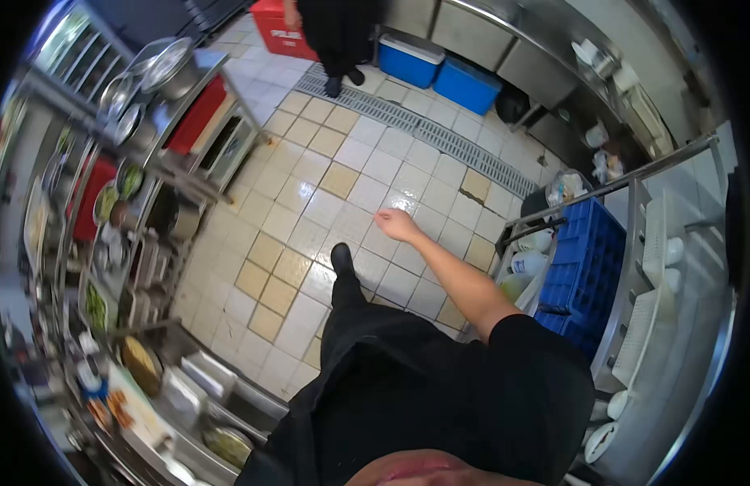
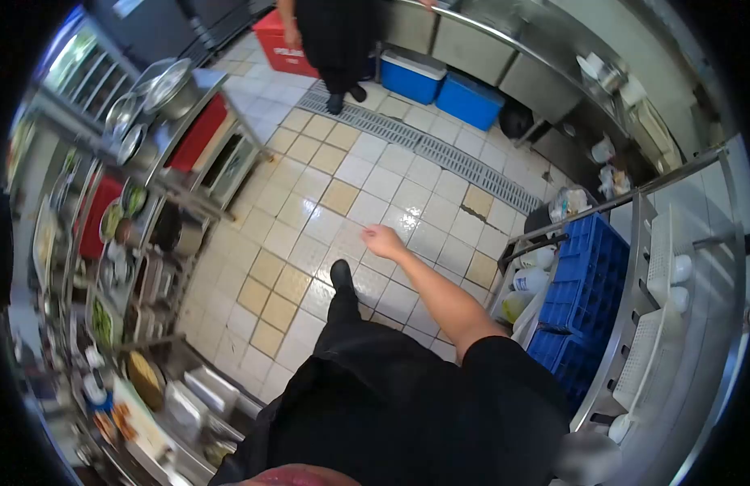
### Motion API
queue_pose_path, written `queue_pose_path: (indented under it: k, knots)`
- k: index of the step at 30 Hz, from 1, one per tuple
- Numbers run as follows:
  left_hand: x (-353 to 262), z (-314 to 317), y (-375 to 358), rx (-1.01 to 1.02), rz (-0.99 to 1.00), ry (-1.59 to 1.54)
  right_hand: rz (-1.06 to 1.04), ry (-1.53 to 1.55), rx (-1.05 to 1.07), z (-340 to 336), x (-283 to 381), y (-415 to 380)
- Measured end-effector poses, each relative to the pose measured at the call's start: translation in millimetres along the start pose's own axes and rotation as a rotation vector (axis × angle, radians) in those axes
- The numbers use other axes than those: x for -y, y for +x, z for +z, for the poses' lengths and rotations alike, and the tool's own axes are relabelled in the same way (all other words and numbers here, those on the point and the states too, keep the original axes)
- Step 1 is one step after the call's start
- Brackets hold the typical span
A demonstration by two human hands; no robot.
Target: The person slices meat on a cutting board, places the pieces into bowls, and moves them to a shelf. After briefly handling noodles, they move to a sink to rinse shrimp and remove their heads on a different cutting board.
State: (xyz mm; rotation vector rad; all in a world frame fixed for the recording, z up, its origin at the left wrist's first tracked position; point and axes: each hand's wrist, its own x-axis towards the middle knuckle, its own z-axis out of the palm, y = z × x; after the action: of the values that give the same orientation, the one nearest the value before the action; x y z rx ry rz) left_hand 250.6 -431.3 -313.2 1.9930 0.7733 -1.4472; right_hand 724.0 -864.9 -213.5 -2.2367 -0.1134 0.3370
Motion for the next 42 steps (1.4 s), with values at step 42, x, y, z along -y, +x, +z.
queue_pose_path:
  k: [42]
  knots:
    - [-1377.5,-549.4,490.6,-0.387,1.251,0.042,0.163,-0.627,-0.317,-285.2,-524.3,994.9]
